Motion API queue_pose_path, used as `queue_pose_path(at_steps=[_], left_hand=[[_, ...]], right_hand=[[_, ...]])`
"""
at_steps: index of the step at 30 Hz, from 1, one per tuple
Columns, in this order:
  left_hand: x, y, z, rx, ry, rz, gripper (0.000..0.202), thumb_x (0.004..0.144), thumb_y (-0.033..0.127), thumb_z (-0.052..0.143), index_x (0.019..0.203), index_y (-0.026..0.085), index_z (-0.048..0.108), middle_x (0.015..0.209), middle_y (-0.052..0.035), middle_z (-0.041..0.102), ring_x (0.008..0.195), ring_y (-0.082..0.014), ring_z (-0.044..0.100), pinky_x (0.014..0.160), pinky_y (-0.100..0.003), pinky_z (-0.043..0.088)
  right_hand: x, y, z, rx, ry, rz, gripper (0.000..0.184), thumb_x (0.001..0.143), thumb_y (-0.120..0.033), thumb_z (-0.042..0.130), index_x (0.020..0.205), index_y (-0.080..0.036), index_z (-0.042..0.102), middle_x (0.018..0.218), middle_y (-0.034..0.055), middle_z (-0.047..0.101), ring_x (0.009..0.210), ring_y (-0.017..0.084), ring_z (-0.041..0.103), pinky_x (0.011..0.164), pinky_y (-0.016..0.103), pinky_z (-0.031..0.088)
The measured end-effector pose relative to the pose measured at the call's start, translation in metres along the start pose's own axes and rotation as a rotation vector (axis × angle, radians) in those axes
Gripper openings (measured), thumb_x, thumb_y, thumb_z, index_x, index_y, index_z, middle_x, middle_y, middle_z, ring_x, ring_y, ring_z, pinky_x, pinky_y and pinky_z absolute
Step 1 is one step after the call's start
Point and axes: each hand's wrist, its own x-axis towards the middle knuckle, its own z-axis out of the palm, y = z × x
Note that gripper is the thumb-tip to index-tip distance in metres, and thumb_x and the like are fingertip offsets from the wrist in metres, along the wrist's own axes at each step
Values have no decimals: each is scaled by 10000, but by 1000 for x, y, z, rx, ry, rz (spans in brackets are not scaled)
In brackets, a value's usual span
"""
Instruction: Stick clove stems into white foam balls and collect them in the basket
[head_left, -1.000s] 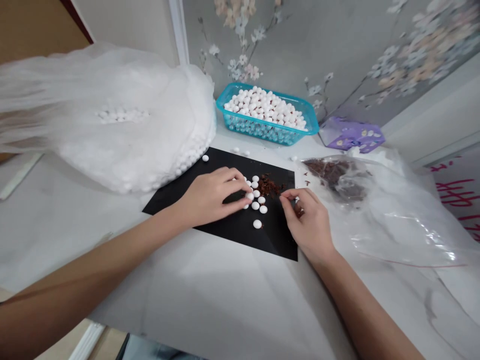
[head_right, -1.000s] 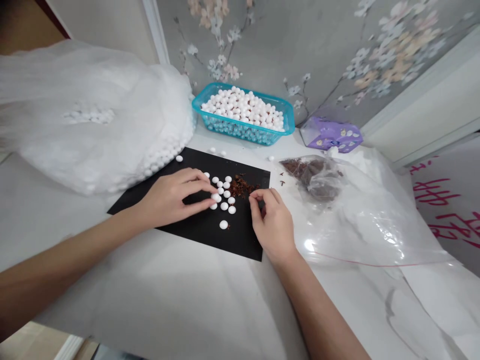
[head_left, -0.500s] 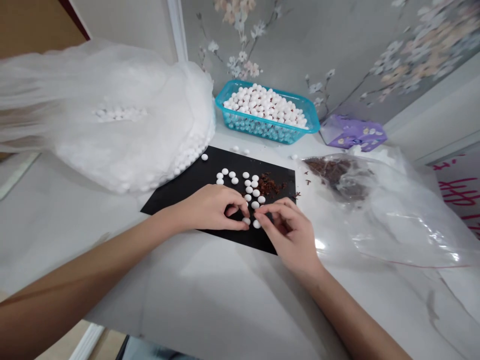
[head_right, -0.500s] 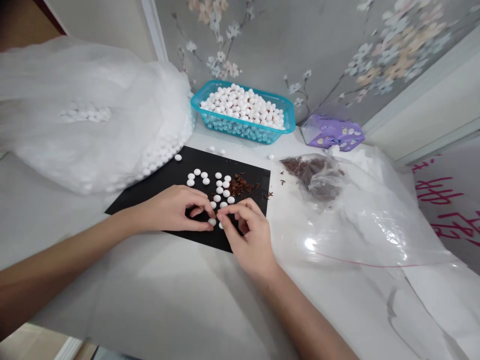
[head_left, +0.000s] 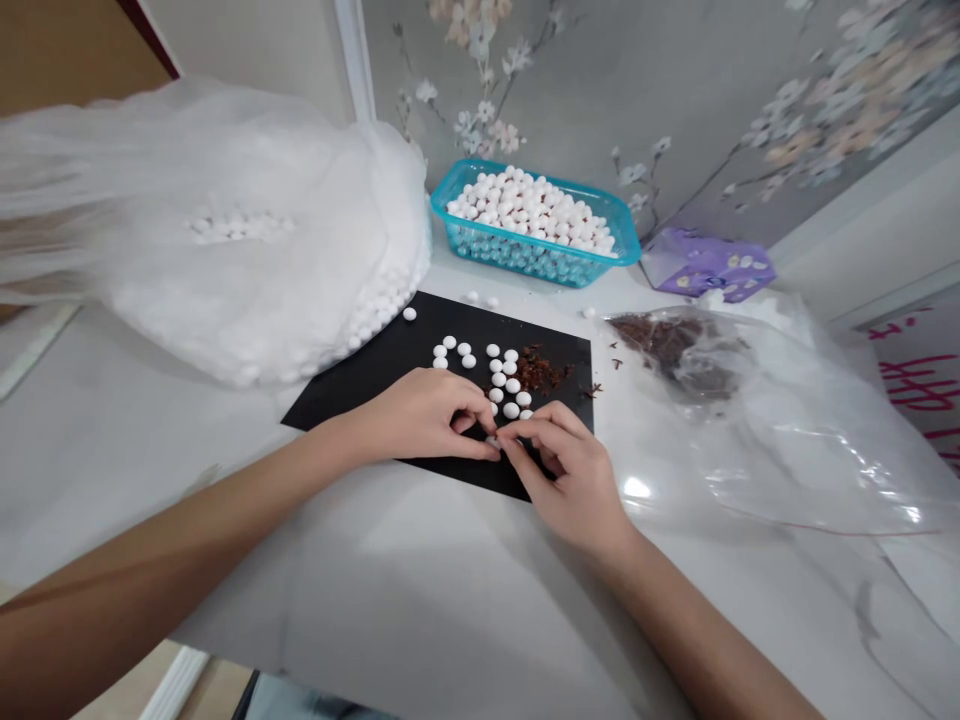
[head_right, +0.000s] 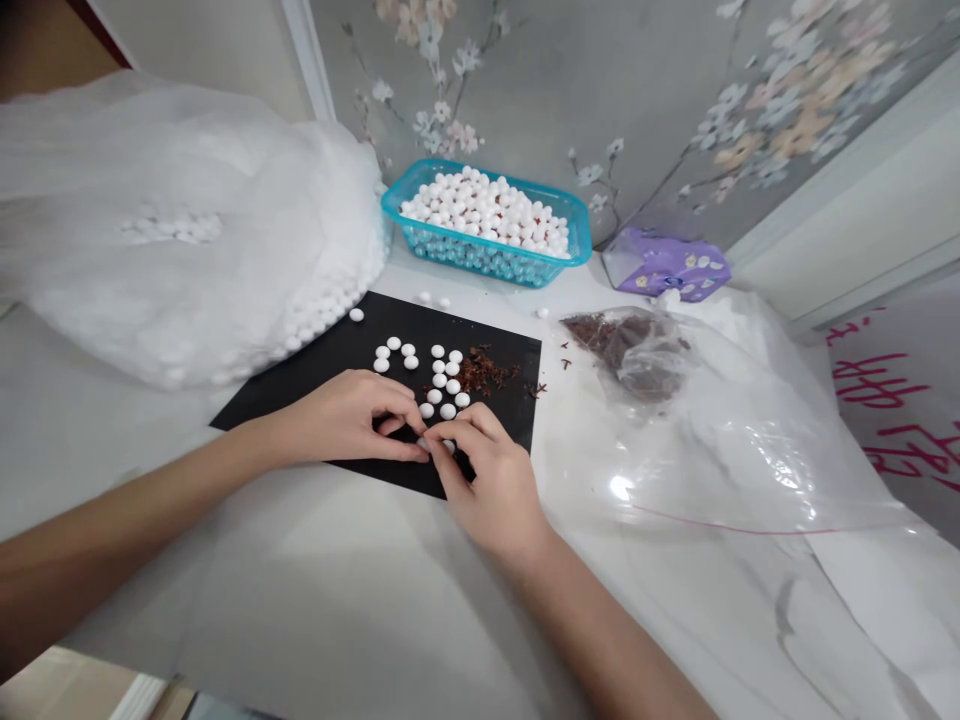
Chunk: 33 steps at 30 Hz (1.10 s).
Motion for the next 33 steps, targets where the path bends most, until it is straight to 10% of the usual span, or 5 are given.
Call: queue_pose_path(at_steps=[33], left_hand=[[1, 2, 1, -19, -4, -70, 200, 699, 413, 656, 714, 215, 681, 529, 78, 438, 500, -52, 437, 480, -193, 243]], right_hand=[[-3, -2, -4, 75, -3, -92, 142, 828, -143, 493, 862, -184, 625, 782, 25, 565, 468, 65, 432, 432, 213, 386]])
